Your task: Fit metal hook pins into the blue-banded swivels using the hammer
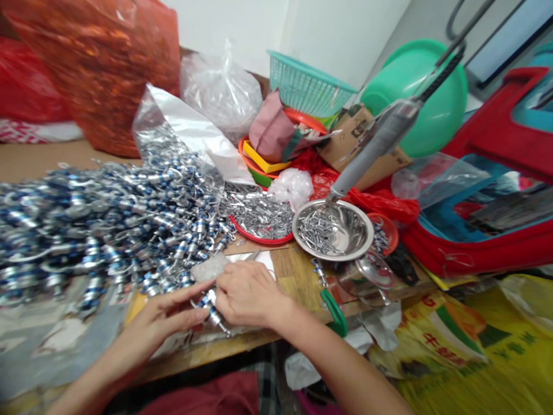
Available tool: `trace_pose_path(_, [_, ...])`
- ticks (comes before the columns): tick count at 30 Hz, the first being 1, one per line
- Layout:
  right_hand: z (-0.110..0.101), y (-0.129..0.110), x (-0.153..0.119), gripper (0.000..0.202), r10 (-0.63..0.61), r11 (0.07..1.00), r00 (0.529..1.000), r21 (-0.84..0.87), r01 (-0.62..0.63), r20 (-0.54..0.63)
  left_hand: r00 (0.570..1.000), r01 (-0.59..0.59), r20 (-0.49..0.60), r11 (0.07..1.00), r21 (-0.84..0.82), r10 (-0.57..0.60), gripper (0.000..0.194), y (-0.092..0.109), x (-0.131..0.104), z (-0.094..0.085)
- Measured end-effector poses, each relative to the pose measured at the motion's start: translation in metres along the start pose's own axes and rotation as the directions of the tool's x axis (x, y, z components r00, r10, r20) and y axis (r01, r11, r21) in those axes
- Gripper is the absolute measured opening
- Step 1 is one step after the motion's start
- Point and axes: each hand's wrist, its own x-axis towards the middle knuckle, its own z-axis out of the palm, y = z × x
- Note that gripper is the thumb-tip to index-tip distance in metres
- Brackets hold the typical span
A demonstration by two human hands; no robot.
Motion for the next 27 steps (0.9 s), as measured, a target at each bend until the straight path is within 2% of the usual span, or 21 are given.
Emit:
trace_pose_path(4, [0.005,0.001,-0.006,0.013,0.074,0.989,0.995,0.136,-0.064,-0.071,1.0,0.004,0.026,0.997,-0.074,-0.002,0.043,0.0,-0.001,0.001])
trace_pose_path(7, [0.014,0.001,-0.009,0.017,0.107,0.976,0.982,0.206,-0.074,-0.155,1.0,0.026,-0.001,0.982,-0.187,-0.026,0.056,-0.002,0.0,0.003])
trace_pose_path(10, [0.023,-0.002,-0.01,0.018,0.163,0.971,0.962,0.207,-0.117,-0.218,0.998,0.03,-0.051,0.957,-0.288,-0.047,0.071,-0.007,-0.001,0.006])
trace_pose_path(13, [0.024,-0.008,-0.011,0.018,0.191,0.976,0.95,0.146,-0.159,-0.247,0.996,-0.001,-0.085,0.945,-0.328,-0.028,0.076,-0.01,-0.002,0.008])
trace_pose_path(16, [0.016,-0.016,-0.018,0.016,0.154,0.988,0.959,0.038,-0.15,-0.237,0.996,-0.027,-0.093,0.962,-0.27,0.002,0.065,-0.01,-0.003,0.008])
trace_pose_path(20, [0.006,-0.028,-0.026,0.012,0.093,0.988,0.978,-0.104,-0.113,-0.185,0.997,-0.016,-0.073,0.999,-0.048,0.013,0.042,-0.008,-0.002,0.004])
trace_pose_path(23, [0.004,-0.036,-0.027,0.012,0.053,0.976,0.984,-0.199,-0.087,-0.168,0.996,-0.039,-0.071,0.996,0.084,0.045,0.036,-0.008,0.0,0.001])
trace_pose_path(27, [0.005,-0.043,-0.026,0.013,0.037,0.96,0.989,-0.269,-0.076,-0.146,0.997,-0.067,-0.03,0.989,0.135,0.072,0.032,-0.01,0.001,-0.001])
